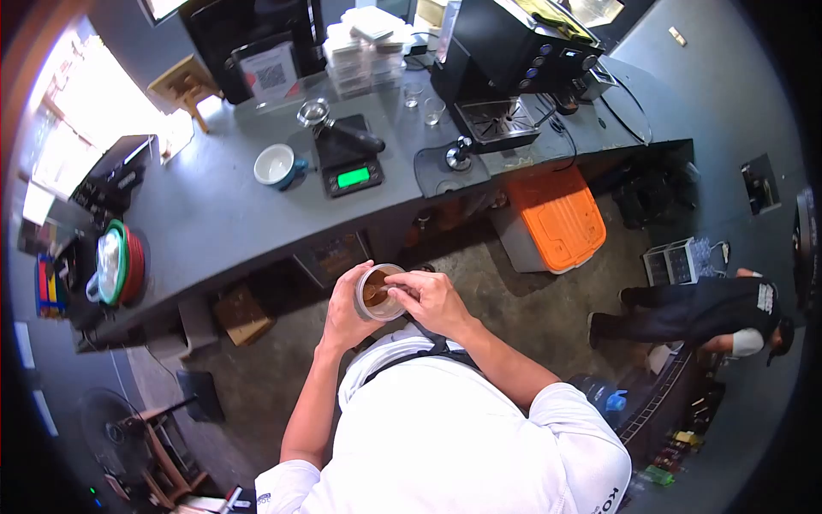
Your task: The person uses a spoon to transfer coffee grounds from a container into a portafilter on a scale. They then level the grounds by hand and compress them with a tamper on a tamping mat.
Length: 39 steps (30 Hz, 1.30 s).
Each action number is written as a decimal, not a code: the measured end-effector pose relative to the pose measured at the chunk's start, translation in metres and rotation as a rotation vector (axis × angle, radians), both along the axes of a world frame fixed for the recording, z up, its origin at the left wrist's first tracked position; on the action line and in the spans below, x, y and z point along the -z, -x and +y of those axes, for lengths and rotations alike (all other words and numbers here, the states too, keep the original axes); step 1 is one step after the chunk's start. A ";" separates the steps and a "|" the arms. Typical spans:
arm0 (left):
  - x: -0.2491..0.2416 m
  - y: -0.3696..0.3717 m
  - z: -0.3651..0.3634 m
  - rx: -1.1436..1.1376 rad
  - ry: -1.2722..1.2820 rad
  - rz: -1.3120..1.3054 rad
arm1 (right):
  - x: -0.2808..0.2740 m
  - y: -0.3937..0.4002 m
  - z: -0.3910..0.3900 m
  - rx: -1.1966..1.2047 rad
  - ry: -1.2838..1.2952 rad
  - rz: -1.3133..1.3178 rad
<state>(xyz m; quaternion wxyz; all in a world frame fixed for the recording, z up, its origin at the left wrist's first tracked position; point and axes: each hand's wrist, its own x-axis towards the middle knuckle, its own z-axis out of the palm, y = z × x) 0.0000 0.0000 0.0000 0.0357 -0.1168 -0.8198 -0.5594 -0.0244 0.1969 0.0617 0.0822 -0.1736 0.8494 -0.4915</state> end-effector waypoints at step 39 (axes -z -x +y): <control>0.005 0.204 -0.019 -0.211 -0.045 0.182 | -0.017 0.251 -0.015 -0.516 -0.344 0.585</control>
